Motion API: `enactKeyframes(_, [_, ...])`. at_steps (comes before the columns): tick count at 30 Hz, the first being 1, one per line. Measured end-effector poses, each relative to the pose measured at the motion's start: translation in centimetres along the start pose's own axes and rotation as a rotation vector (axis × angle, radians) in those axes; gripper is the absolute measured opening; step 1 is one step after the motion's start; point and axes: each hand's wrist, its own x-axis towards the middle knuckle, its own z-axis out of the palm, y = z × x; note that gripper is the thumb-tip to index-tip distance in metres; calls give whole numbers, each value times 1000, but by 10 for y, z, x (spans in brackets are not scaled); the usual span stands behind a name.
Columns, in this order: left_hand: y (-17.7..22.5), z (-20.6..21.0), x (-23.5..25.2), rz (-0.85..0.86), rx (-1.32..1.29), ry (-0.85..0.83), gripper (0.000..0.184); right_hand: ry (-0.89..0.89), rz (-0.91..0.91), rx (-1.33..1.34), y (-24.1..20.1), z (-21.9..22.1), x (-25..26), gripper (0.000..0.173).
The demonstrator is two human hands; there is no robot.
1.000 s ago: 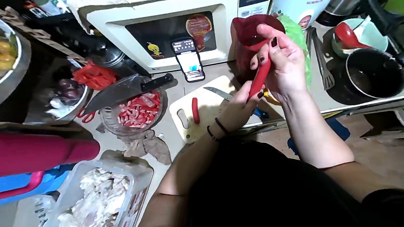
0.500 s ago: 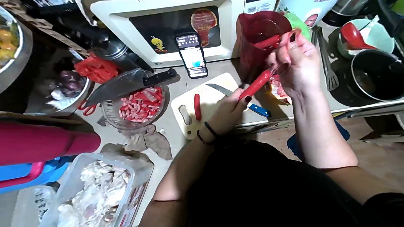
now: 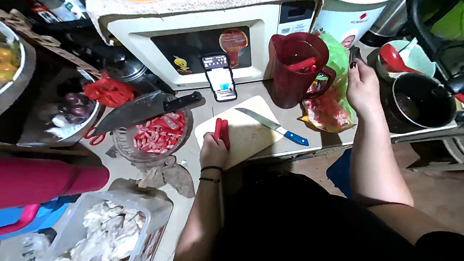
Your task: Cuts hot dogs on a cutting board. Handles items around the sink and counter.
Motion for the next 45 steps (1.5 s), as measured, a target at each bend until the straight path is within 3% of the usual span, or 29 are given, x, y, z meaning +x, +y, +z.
enactKeyframes(3, [3,-8,-4,12,80,-39,40,126,-347,-45,-22,3,8,40])
enactKeyframes(6, [2,-15,-1,18,135,-59,40,-106,-574,-291,-63,8,25,30])
enactKeyframes(8, [-1,-19,0,33,147,-27,41,-281,-574,-550,-85,21,41,26])
enactKeyframes(11, [-4,-25,1,45,121,-4,43,-503,-407,-910,-121,30,51,19])
enactKeyframes(18, [-5,-35,-2,101,40,44,43,-551,-411,-1068,-137,41,56,15])
enactKeyframes(21, [7,-46,-4,173,-8,63,41,-499,-494,-812,-133,13,69,26])
enactKeyframes(24, [30,-54,-7,370,-86,102,36,-435,-540,-322,-118,-13,77,26])
enactKeyframes(27, [73,-63,-11,647,-182,146,34,-375,-412,220,-101,-14,78,23])
enactKeyframes(30, [136,-69,-2,833,-227,211,35,-326,-237,801,-96,-2,73,26])
enactKeyframes(32, [175,-69,5,917,-180,223,38,-275,-170,1049,-97,6,73,32])
enactKeyframes(35, [224,-60,14,926,-33,136,44,-198,-142,1196,-99,16,74,40])
enactKeyframes(37, [243,-51,20,932,34,84,47,-177,-140,1254,-103,21,72,36])
enactKeyframes(41, [259,-39,19,883,69,-15,47,-92,-119,1352,-109,24,73,29])
enactKeyframes(45, [262,-31,20,897,57,-57,40,-24,-210,1339,-104,26,80,25])
